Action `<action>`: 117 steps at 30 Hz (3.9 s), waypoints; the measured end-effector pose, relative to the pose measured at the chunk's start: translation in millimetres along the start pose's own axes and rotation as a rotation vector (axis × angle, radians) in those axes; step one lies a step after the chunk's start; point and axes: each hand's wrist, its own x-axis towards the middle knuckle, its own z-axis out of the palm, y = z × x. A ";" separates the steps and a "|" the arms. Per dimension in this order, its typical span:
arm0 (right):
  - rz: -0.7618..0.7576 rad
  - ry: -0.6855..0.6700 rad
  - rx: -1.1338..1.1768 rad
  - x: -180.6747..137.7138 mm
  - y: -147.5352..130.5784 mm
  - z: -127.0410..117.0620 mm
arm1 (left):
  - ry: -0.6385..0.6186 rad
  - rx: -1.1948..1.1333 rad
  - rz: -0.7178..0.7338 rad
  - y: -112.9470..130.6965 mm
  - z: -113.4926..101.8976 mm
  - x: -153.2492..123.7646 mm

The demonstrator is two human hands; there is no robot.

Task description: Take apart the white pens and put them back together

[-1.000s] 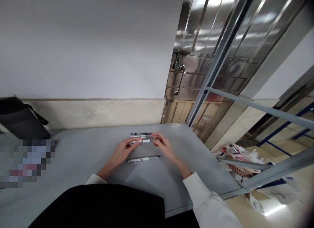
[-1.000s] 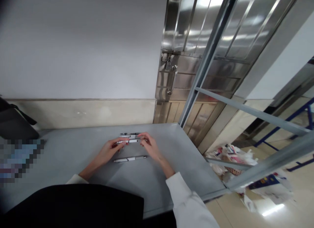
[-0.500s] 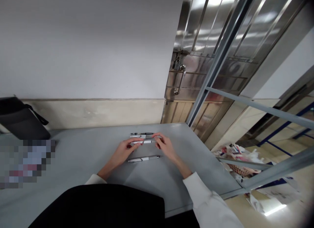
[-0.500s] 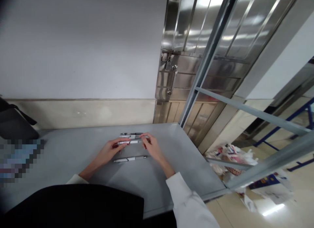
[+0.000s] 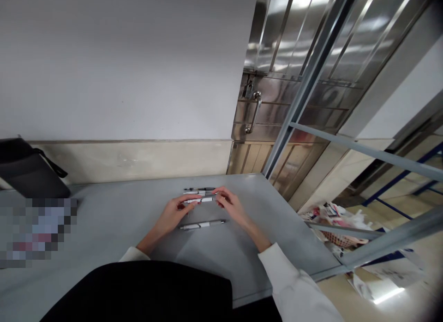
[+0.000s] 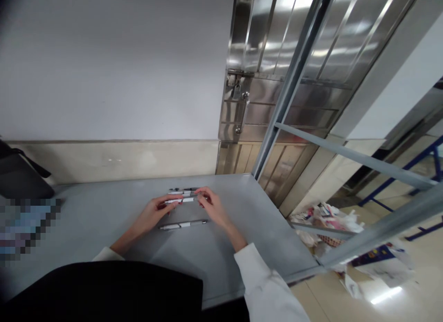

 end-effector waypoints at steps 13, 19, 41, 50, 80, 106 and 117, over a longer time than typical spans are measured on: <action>0.040 -0.048 0.115 1.0 3.3 -2.5 | 0.025 0.108 0.119 7.4 -2.8 -4.7; 0.074 -0.108 0.107 -0.6 -2.7 -5.1 | 0.020 0.051 0.106 10.7 -2.5 -4.4; -0.124 0.018 0.175 27.8 -33.6 51.3 | -0.185 -0.493 -0.018 14.1 12.5 -2.3; -0.112 0.250 0.227 26.5 -36.0 43.7 | -0.232 -0.308 -0.054 17.9 11.0 -7.9; -0.090 0.276 0.802 25.1 -49.7 -2.9 | -0.031 -0.083 -0.024 4.7 1.8 -4.3; -0.149 0.295 0.866 25.9 -48.1 -5.4 | -0.043 -0.060 -0.027 4.8 2.6 -4.6; -0.130 0.328 0.918 24.9 -51.1 -4.3 | -0.049 -0.056 -0.019 2.1 2.8 -4.6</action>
